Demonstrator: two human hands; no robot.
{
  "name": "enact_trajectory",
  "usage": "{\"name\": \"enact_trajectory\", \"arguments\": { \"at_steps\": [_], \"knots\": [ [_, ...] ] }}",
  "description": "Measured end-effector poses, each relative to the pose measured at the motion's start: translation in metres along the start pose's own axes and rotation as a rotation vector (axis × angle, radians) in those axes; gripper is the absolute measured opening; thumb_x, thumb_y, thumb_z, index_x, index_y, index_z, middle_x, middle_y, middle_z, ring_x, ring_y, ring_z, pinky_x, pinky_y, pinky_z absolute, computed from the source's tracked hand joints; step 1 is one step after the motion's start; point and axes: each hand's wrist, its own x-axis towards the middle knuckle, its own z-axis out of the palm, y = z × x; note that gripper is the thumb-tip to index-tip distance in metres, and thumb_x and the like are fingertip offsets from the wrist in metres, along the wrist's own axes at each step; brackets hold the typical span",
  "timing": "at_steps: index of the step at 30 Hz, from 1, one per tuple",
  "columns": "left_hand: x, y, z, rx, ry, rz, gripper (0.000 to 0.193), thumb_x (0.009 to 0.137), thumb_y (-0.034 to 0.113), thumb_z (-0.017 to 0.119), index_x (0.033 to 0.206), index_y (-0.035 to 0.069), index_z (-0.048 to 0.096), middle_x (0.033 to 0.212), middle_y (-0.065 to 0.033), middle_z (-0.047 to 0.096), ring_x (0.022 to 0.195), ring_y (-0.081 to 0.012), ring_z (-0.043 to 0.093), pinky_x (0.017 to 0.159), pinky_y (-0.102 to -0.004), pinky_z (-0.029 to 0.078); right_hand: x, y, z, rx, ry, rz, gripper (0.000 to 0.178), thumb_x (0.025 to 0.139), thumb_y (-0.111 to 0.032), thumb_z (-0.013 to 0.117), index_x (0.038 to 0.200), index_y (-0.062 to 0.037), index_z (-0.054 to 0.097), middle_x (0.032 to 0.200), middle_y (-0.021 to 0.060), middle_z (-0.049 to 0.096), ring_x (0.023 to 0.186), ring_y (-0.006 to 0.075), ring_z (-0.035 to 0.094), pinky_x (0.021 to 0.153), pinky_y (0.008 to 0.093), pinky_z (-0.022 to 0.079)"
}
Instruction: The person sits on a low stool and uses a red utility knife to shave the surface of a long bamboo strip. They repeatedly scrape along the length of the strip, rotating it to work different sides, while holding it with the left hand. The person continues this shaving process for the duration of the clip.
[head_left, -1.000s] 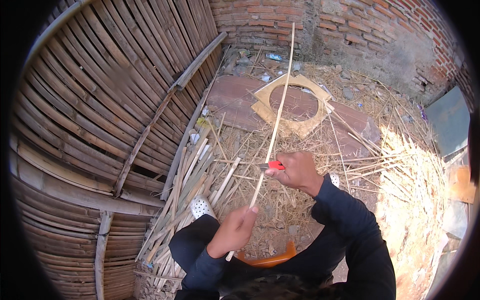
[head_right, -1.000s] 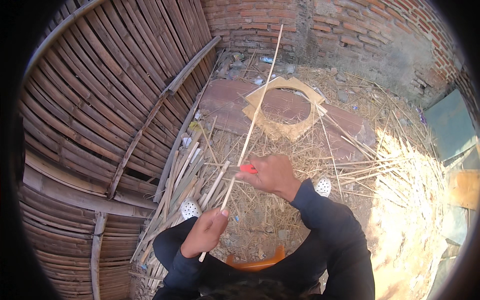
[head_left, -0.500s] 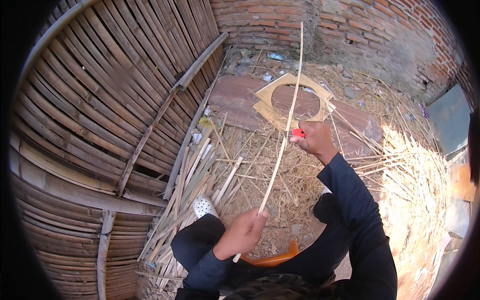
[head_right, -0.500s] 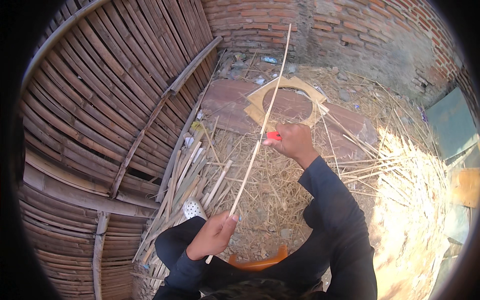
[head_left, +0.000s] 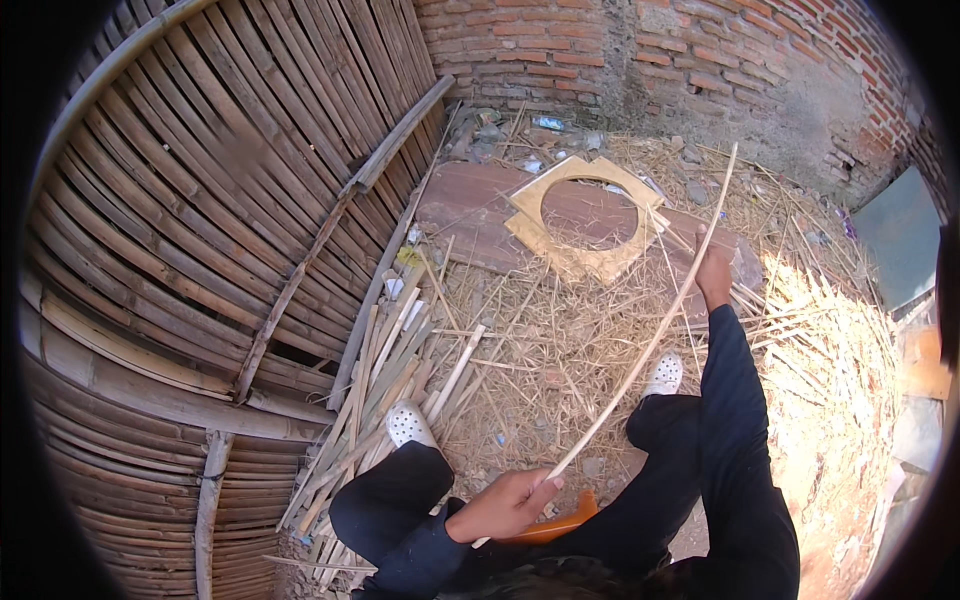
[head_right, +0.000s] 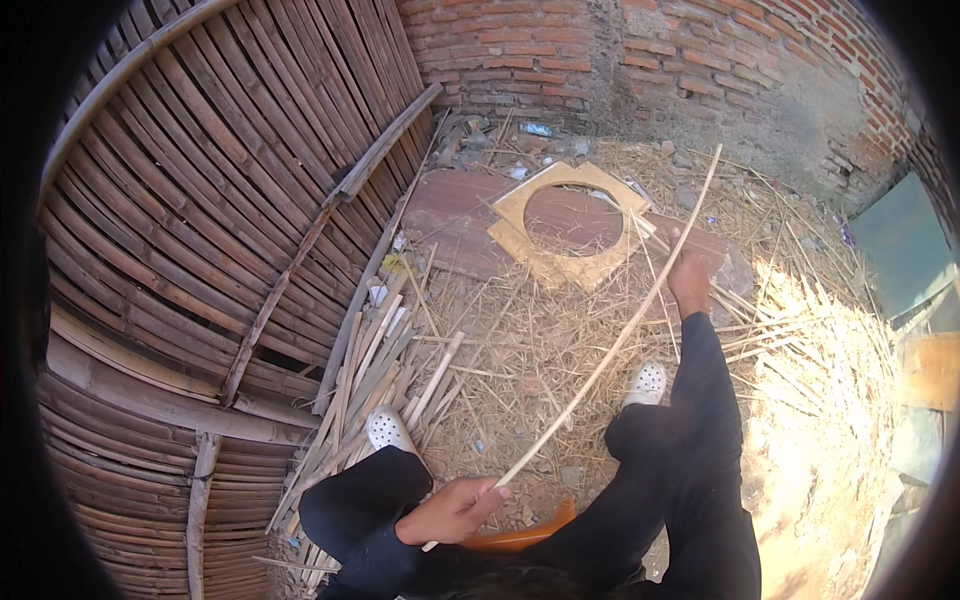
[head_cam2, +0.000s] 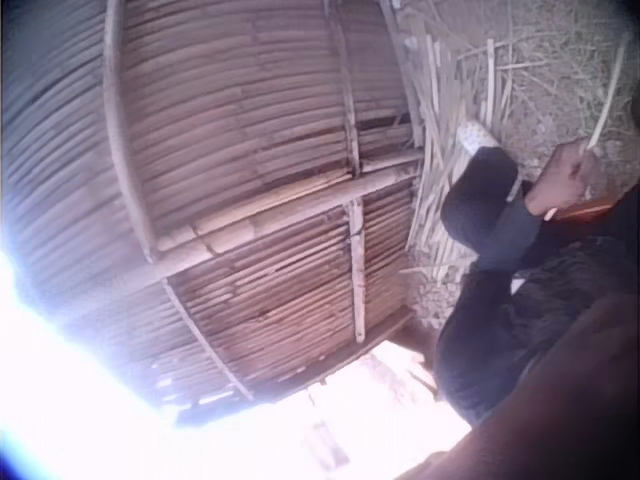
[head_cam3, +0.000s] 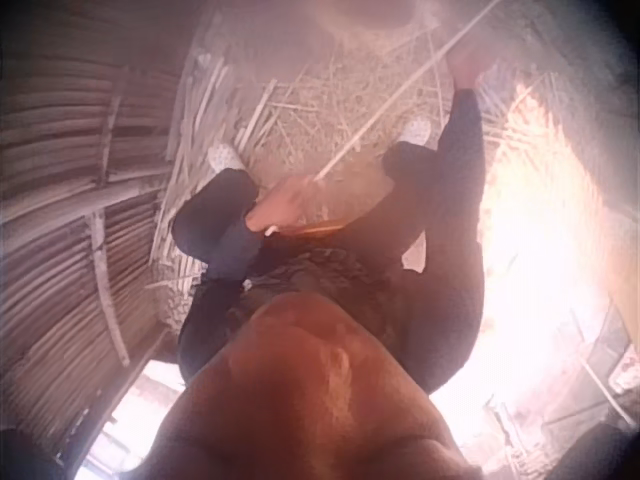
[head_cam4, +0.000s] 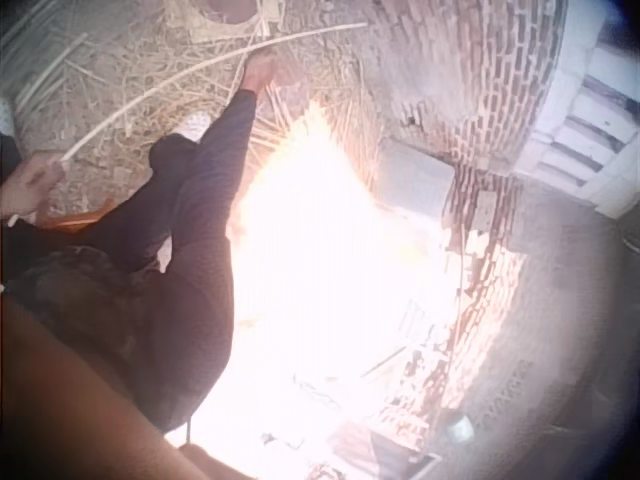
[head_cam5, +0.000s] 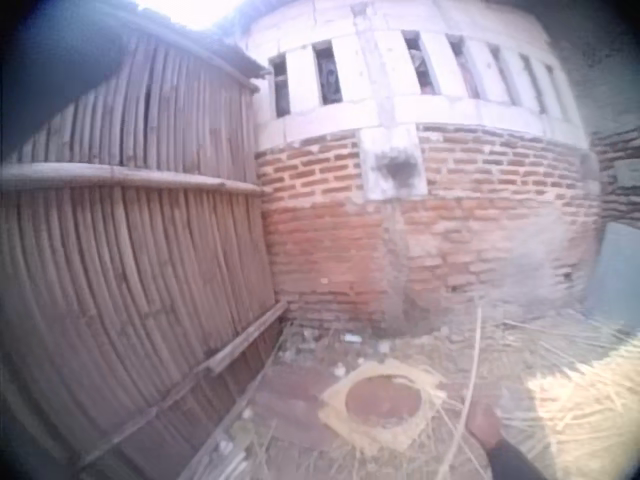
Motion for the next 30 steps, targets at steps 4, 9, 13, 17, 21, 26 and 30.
{"name": "enact_trajectory", "arguments": {
  "at_steps": [4, 9, 13, 17, 21, 26, 30],
  "knots": [
    [0.017, -0.012, -0.002, -0.100, 0.142, 0.028, 0.030, 0.101, 0.024, 0.045, 0.078, 0.005, 0.046, 0.061, 0.0053, 0.035, 0.057, -0.0041, 0.031, 0.049, -0.0257, 0.030, -0.011, -0.030, 0.001, -0.207, -0.170, -0.175, 0.075, 0.094, -0.062, 0.031, 0.074, 0.0006, 0.067, 0.076, 0.0273, 0.063, 0.077, 0.0426, 0.062, 0.070, 0.0486, 0.046],
    [0.018, 0.000, -0.011, -0.109, 0.451, 0.036, 0.025, 0.101, 0.024, 0.046, 0.085, 0.005, 0.051, 0.061, 0.0073, 0.038, 0.055, -0.0020, 0.032, 0.049, -0.0224, 0.029, -0.089, -0.112, -0.026, -0.037, -0.431, -0.469, 0.062, 0.091, -0.060, 0.044, 0.072, -0.0036, 0.059, 0.064, 0.0194, 0.059, 0.065, 0.0381, 0.060, 0.060, 0.0453, 0.045],
    [0.024, 0.011, -0.014, -0.068, 0.534, 0.082, 0.023, 0.099, 0.017, 0.045, 0.116, 0.002, 0.053, 0.062, 0.0067, 0.040, 0.055, -0.0016, 0.036, 0.049, -0.0207, 0.030, -0.156, -0.142, -0.027, 0.106, -0.482, -0.941, 0.055, 0.085, -0.060, 0.055, 0.071, -0.0074, 0.058, 0.059, 0.0117, 0.059, 0.055, 0.0305, 0.060, 0.049, 0.0403, 0.044],
    [0.024, 0.010, -0.012, -0.057, 0.523, 0.101, 0.033, 0.098, 0.013, 0.044, 0.130, 0.002, 0.046, 0.063, 0.0065, 0.040, 0.055, -0.0024, 0.037, 0.050, -0.0209, 0.031, -0.176, -0.149, -0.017, 0.188, -0.361, -1.192, 0.057, 0.082, -0.063, 0.055, 0.066, -0.0089, 0.053, 0.052, 0.0095, 0.050, 0.047, 0.0301, 0.055, 0.043, 0.0396, 0.040],
    [0.021, 0.012, -0.014, -0.016, 0.451, 0.063, 0.034, 0.098, 0.013, 0.045, 0.130, 0.003, 0.045, 0.063, 0.0055, 0.040, 0.055, -0.0034, 0.038, 0.051, -0.0220, 0.031, -0.149, -0.143, 0.000, 0.150, -0.250, -1.068, 0.058, 0.081, -0.065, 0.054, 0.065, -0.0095, 0.054, 0.052, 0.0085, 0.051, 0.048, 0.0290, 0.056, 0.044, 0.0398, 0.041],
    [0.015, 0.021, -0.018, 0.067, 0.361, 0.015, 0.030, 0.097, 0.014, 0.047, 0.126, 0.004, 0.047, 0.061, 0.0026, 0.039, 0.054, -0.0055, 0.038, 0.050, -0.0242, 0.032, -0.116, -0.136, -0.003, 0.040, -0.116, -1.133, 0.060, 0.078, -0.069, 0.054, 0.064, -0.0109, 0.053, 0.053, 0.0076, 0.053, 0.049, 0.0272, 0.057, 0.046, 0.0390, 0.042],
    [0.007, 0.023, -0.018, 0.066, 0.298, 0.002, 0.027, 0.097, 0.014, 0.047, 0.123, 0.005, 0.048, 0.059, 0.0015, 0.039, 0.053, -0.0070, 0.038, 0.050, -0.0259, 0.032, -0.096, -0.124, -0.004, 0.036, 0.017, -1.140, 0.062, 0.076, -0.072, 0.053, 0.063, -0.0115, 0.051, 0.052, 0.0062, 0.050, 0.047, 0.0260, 0.055, 0.045, 0.0374, 0.042]
  ]
}}
